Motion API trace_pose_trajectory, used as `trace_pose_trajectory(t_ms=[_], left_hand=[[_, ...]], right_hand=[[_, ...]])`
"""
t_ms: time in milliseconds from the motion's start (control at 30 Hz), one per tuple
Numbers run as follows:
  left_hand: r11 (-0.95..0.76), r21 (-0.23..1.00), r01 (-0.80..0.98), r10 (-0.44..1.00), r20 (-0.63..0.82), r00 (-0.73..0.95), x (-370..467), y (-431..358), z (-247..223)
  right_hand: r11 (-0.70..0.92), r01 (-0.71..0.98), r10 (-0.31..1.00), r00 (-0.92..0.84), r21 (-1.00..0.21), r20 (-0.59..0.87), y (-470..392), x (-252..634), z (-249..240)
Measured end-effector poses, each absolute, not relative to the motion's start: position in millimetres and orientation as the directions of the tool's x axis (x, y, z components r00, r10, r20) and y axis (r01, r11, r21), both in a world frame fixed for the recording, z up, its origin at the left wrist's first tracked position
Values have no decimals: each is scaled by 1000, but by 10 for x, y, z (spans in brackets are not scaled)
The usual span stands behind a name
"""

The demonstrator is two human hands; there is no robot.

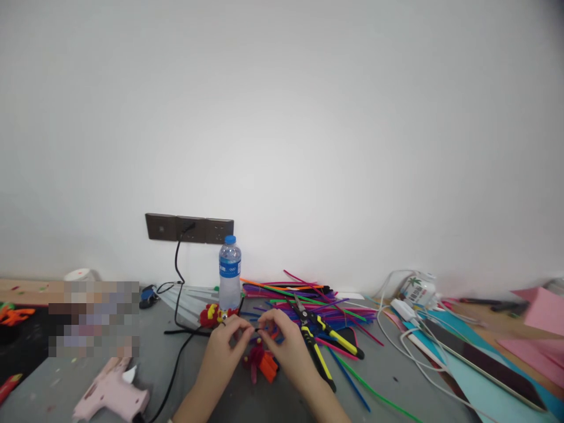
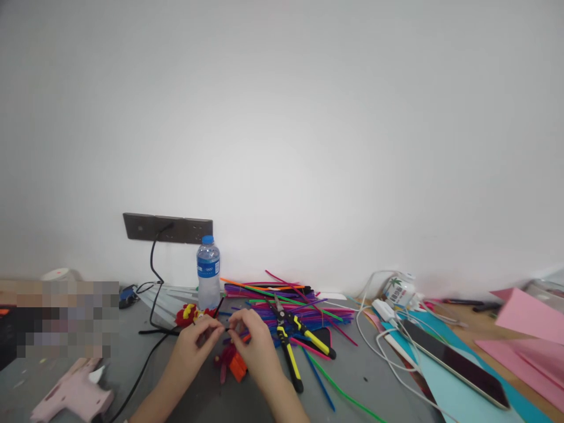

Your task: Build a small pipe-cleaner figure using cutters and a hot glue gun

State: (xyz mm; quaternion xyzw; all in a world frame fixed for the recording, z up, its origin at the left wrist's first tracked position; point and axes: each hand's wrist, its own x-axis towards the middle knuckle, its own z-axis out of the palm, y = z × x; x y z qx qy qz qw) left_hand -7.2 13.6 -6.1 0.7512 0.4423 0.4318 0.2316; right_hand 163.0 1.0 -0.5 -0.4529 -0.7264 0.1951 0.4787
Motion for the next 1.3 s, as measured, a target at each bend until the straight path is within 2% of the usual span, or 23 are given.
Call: trace_pose_trajectory(t_ms=[267, 567, 833, 967, 1067, 1233, 1300], left_hand=[[-503, 728, 466, 864, 438, 249, -42, 120, -85], [-471, 818, 330, 878, 399, 264, -14, 77, -42], [-376, 904, 205, 907, 313, 281, -12, 78, -95], [-377, 911, 169, 904, 322, 280, -11, 60, -79], [-395, 904, 167, 901, 345, 265, -18, 50, -66], [-485, 830, 276, 873, 440, 212, -35, 48, -30], [-508, 799, 321, 861, 473, 187, -36, 51, -14]], right_hand=[[590, 526, 782, -183, -613, 596, 9, 1600, -68], [630, 630, 713, -238, -454, 659, -55, 1557, 25], [634, 633, 709, -248, -444, 660, -90, 1529, 54], [652, 614, 706, -277, -445, 652, -117, 1504, 82], [647, 591, 715, -251, -481, 653, -131, 1499, 108], [572, 404, 811, -152, -713, 565, -99, 1532, 141], [551, 350, 831, -139, -758, 539, -76, 1540, 139]])
